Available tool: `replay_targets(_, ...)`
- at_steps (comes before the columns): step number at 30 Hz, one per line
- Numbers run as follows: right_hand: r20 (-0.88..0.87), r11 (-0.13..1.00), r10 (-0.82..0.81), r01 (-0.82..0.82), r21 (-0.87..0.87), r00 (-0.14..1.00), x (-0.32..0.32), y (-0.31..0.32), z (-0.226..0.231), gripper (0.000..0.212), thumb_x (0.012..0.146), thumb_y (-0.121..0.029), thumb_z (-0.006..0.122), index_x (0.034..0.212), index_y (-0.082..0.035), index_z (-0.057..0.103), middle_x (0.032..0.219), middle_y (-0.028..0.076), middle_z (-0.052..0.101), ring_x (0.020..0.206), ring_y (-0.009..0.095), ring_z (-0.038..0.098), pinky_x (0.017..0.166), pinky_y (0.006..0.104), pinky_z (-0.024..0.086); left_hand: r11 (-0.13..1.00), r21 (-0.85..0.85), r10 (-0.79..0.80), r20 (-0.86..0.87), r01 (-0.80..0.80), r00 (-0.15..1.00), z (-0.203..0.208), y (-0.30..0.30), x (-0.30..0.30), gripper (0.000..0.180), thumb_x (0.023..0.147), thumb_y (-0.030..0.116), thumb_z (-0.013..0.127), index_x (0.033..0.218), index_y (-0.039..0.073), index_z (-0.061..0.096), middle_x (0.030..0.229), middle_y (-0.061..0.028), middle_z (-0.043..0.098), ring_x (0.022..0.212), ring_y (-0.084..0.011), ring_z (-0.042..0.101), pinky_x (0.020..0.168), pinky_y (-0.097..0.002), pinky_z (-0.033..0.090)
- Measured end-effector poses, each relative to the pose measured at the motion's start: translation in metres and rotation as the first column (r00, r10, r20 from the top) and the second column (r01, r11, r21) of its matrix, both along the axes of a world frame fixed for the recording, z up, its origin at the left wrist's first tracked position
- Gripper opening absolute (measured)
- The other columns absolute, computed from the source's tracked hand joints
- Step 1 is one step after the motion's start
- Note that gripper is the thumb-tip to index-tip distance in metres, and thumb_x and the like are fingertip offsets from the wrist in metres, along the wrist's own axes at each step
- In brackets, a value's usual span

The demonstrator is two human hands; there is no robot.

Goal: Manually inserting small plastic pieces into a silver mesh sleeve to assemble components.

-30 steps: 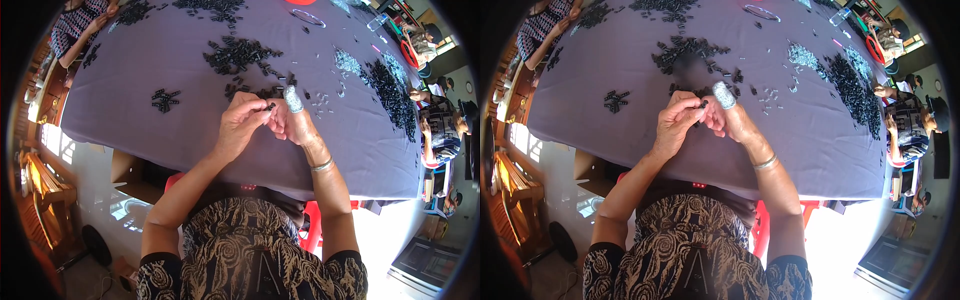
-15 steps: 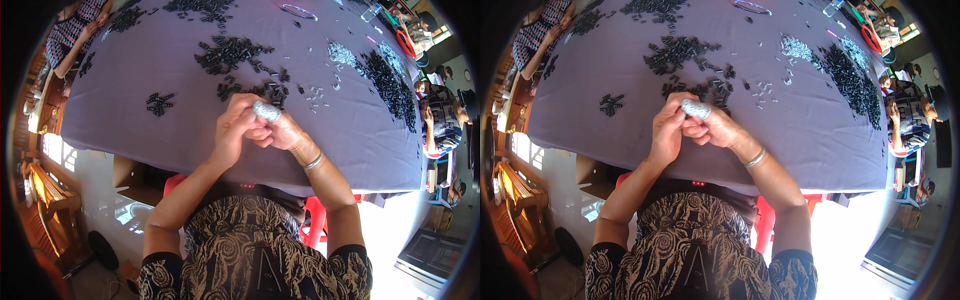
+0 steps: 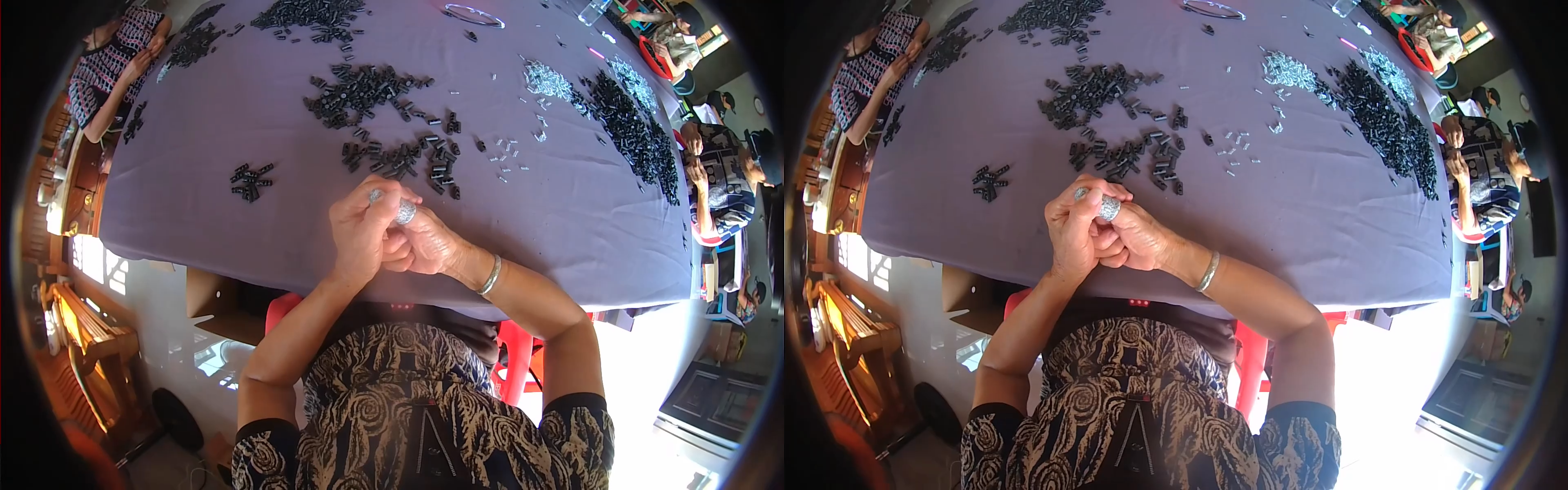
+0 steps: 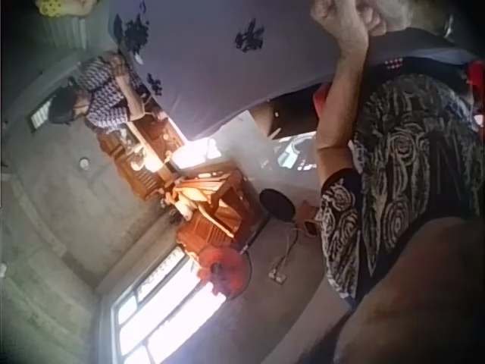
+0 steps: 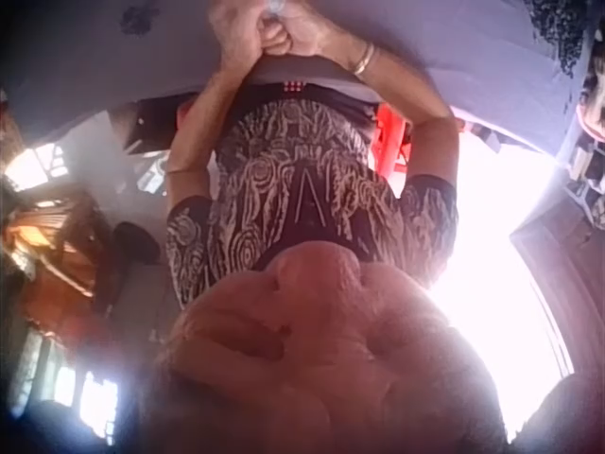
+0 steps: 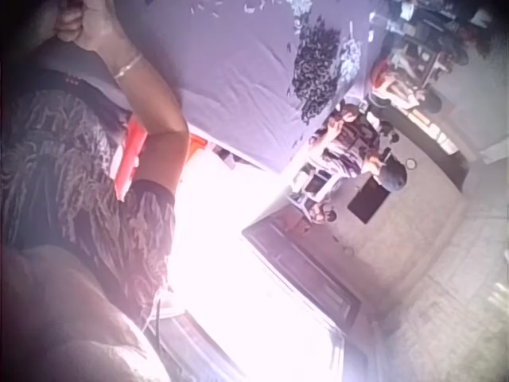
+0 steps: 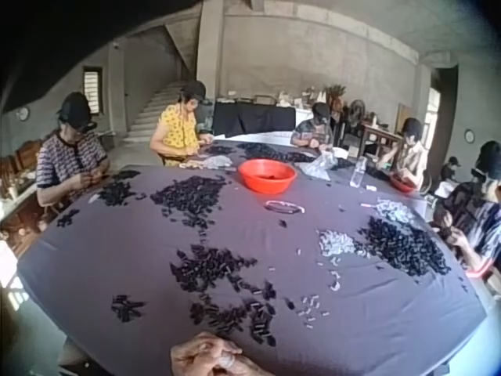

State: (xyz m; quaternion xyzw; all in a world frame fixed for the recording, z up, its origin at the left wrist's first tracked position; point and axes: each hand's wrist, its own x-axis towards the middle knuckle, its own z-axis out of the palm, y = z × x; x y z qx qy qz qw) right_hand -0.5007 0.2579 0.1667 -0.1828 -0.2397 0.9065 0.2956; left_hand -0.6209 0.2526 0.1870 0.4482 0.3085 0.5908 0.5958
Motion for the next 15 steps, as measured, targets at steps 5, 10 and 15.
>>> replay_targets(5, 0.045, 0.999, 0.033, -0.032, -0.038, 0.998, -0.0001, -0.0004, -0.0062, 0.046, 0.08, -0.058, 0.061, 0.068, -0.016, 0.045, 0.058, -0.007, 0.038, 0.047, 0.005, 0.033, 0.041, 0.0207, 0.021, 0.999, 0.045, 0.025, 0.001, -0.025, 1.0, -0.0073, 0.0003, -0.0021, 0.017, 0.089, 0.011, 0.057, 0.081, -0.004, 0.061, 0.084, -0.0103, 0.063, 0.075, -0.0126, 0.057, 0.068, -0.0248, 0.046)
replay_targets(10, 0.023, 0.998, 0.052, -0.051, -0.048, 0.998, 0.0014, -0.002, -0.0084, 0.045, 0.082, -0.056, 0.06, 0.069, -0.015, 0.047, 0.059, -0.007, 0.04, 0.047, 0.005, 0.035, 0.042, 0.0213, 0.023, 0.997, 0.059, 0.048, 0.004, -0.049, 0.999, -0.0096, -0.0009, -0.0025, 0.017, 0.088, 0.011, 0.058, 0.08, -0.004, 0.061, 0.084, -0.0106, 0.062, 0.075, -0.0125, 0.057, 0.068, -0.026, 0.045)
replay_targets(15, 0.053, 0.998, 0.007, -0.004, -0.063, 0.999, -0.0007, -0.0045, -0.0011, 0.043, 0.084, -0.054, 0.058, 0.071, -0.014, 0.049, 0.059, -0.006, 0.042, 0.047, 0.006, 0.036, 0.041, 0.0211, 0.025, 0.996, 0.009, 0.085, -0.04, -0.085, 0.996, -0.0083, -0.0005, -0.0006, 0.015, 0.085, 0.006, 0.053, 0.077, -0.004, 0.06, 0.083, -0.01, 0.063, 0.074, -0.0118, 0.056, 0.068, -0.0252, 0.045)
